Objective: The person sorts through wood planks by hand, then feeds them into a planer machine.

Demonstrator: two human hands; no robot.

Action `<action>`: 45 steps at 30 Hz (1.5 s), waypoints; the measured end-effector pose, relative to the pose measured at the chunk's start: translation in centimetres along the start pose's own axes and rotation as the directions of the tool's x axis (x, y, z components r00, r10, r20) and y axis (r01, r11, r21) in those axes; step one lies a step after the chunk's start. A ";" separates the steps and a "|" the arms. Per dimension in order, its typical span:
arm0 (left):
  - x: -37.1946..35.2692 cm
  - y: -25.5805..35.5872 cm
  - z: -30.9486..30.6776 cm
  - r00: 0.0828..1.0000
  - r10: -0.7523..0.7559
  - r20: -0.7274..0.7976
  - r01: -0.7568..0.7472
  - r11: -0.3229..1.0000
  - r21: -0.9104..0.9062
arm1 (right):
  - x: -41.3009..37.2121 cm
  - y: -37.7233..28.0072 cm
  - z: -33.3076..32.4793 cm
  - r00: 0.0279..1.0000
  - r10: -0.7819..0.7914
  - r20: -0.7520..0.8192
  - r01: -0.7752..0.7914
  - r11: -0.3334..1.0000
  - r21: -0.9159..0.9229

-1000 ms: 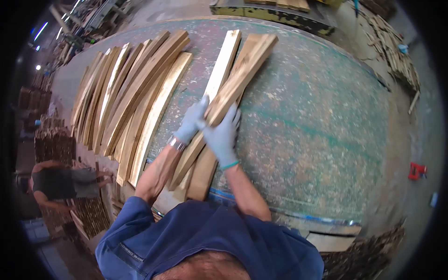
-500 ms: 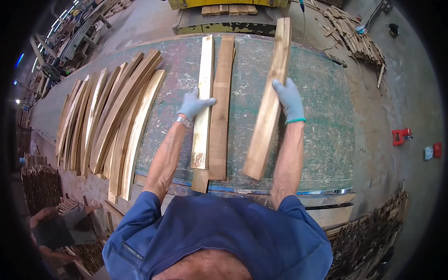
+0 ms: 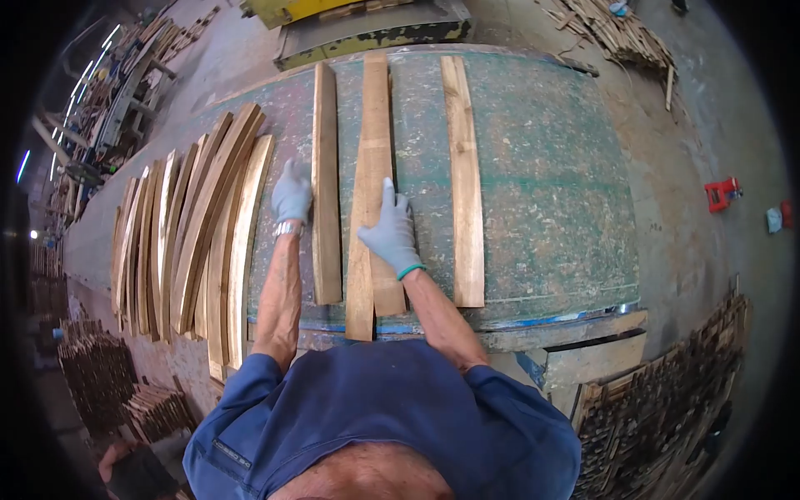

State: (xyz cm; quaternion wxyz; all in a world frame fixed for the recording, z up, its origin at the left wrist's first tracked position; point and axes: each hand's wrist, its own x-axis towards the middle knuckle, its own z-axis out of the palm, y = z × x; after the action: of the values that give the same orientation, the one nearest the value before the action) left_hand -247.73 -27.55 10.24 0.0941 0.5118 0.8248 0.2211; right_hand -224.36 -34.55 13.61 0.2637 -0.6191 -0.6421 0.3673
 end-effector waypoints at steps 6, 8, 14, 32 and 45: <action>-4.2 -0.5 2.6 0.996 0.065 -0.068 -0.063 0.998 0.023 | -1.4 4.0 -2.3 0.952 -0.211 -0.221 0.239 0.965 0.107; -5.4 3.0 2.6 0.983 0.118 -0.142 -0.110 0.992 0.066 | -1.9 5.3 -2.6 0.951 -0.192 -0.244 0.180 0.981 -0.068; -3.3 4.7 2.0 0.949 0.184 0.257 -0.136 0.971 -0.195 | -3.2 6.6 -1.6 0.926 -0.219 -0.307 -0.040 0.752 -0.658; -8.6 -19.5 -8.5 0.935 0.338 -0.109 -0.218 0.788 0.576 | -3.6 7.4 -3.4 0.936 -0.164 -0.312 -0.036 0.837 -0.547; -3.2 -19.9 -10.5 0.971 0.237 -0.022 -0.159 0.715 0.680 | -4.9 6.8 -0.4 0.935 -0.217 -0.280 0.056 0.871 -0.488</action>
State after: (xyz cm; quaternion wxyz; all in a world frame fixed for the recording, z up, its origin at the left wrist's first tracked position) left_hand -266.26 -40.77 10.09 -0.1662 0.5838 0.7927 -0.0561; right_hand -219.45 -39.62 9.02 0.2328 -0.6689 -0.7022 0.0725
